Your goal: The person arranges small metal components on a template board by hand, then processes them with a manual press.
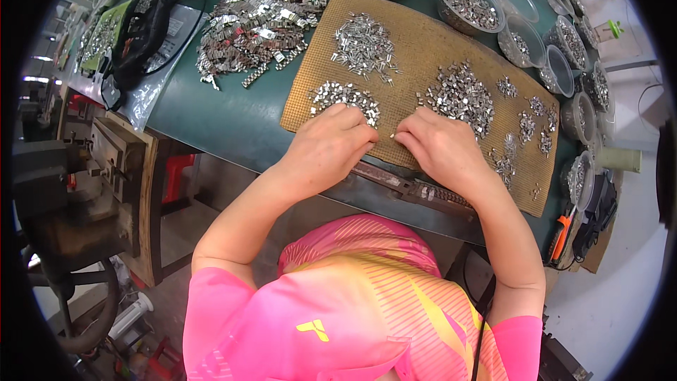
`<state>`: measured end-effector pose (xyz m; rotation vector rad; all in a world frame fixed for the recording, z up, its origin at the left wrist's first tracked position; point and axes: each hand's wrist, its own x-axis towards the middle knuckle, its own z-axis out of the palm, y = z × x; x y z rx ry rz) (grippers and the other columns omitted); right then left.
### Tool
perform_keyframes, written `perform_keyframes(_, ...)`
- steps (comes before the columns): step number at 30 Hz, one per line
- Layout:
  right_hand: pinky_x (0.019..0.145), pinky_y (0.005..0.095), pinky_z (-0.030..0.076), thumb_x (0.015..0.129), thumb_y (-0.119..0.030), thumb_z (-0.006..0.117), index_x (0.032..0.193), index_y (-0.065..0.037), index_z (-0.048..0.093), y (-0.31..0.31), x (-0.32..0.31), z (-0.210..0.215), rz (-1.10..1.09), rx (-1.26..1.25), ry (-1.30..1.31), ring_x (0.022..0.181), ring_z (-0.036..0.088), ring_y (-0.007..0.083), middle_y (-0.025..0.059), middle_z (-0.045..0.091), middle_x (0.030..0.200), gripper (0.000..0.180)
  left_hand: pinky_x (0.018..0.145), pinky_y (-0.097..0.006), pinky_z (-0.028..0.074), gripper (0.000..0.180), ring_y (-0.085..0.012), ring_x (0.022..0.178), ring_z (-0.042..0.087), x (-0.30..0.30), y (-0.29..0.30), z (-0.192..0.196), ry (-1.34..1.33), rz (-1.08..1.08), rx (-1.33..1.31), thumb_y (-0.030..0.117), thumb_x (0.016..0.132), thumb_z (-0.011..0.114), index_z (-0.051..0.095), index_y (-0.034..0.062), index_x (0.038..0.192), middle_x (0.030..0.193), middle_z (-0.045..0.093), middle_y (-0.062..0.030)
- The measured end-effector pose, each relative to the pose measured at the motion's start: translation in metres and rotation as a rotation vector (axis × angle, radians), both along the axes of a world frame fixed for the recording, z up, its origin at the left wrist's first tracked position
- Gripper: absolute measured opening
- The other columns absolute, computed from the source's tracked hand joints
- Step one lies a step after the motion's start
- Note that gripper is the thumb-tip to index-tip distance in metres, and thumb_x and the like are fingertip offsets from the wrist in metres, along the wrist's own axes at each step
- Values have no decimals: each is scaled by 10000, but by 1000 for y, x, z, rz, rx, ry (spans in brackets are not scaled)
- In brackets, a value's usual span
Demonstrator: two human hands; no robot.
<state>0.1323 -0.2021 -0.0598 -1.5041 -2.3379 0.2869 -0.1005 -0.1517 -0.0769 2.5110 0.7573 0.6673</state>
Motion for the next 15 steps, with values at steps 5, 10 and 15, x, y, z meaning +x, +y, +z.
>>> perform_keyframes(5, 628, 390, 544, 916, -139, 703, 1003, -121, 710, -2, -2, 2, 8, -6, 49, 760, 685, 276, 53, 647, 866, 90, 747, -388, 519, 149, -273, 905, 623, -1, -1, -2, -26, 3, 8, 78, 830, 755, 727, 79, 976, 919, 631, -47)
perform_keyframes(10, 617, 389, 537, 894, -138, 709, 968, -120, 684, -9, -9, -4, 28, 69, -70, 750, 674, 254, 52, 610, 826, 80, 746, -391, 519, 131, -277, 891, 620, 3, -5, -2, -28, 11, 18, 75, 832, 750, 723, 76, 960, 908, 630, -50)
perform_keyframes(15, 634, 391, 568, 868, -98, 636, 910, -90, 609, -10, -11, -2, -23, 33, -102, 813, 699, 256, 59, 620, 840, 51, 751, -403, 516, 111, -291, 873, 616, 14, -7, -1, -5, 23, 59, 73, 838, 749, 710, 72, 942, 893, 624, -65)
